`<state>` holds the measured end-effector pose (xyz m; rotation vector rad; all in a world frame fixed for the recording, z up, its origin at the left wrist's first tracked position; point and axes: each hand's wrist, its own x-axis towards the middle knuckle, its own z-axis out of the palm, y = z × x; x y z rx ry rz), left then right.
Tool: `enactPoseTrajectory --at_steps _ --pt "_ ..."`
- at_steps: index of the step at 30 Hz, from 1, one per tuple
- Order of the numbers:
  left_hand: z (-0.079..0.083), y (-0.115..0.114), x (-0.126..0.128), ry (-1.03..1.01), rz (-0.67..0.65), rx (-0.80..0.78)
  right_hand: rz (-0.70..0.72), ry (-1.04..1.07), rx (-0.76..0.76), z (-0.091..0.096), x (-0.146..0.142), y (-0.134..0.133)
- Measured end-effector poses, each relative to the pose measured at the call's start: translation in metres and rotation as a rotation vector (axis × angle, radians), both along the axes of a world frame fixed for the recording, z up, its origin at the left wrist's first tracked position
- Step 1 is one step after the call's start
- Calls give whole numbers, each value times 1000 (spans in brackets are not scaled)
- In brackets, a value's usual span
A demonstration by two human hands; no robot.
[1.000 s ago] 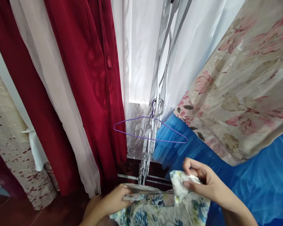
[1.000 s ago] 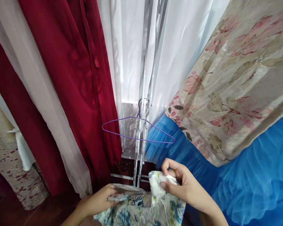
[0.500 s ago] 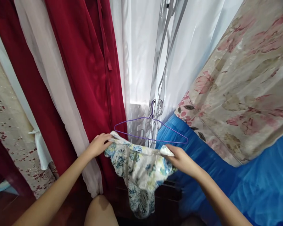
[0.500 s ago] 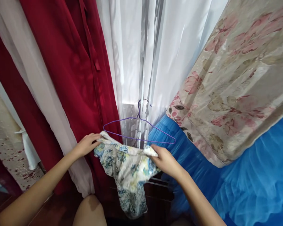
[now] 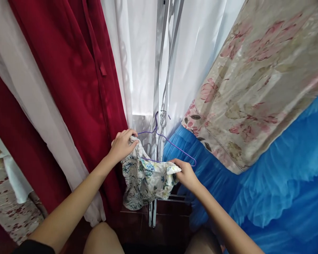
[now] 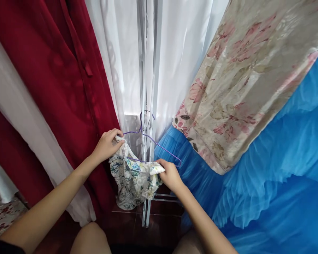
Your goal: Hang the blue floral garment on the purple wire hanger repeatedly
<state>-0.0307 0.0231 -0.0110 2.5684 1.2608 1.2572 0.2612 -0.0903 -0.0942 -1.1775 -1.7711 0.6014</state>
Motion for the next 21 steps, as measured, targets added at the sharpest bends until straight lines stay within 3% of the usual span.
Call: enactPoseTrajectory --at_steps 2,5,7,9,14,16,18,21 --pt "-6 0 5 -80 -4 2 -108 45 63 0 11 -11" --pt "-14 0 5 -135 -57 -30 -422 91 186 4 34 -21" --pt "-15 -2 5 -154 -76 -43 -527 78 185 12 52 -18" --pt "-14 -5 4 -163 -82 -42 -451 55 78 24 70 -12" --pt "-7 -1 -12 -281 -32 -56 122 96 -440 60 105 -11" --pt "-12 2 -25 -434 -26 -183 238 226 -552 68 108 -15" --pt "-22 4 -35 -547 -72 -410 200 428 -540 68 100 -13" --pt "-41 2 -39 -592 -184 -654 -74 618 -325 56 73 -2"
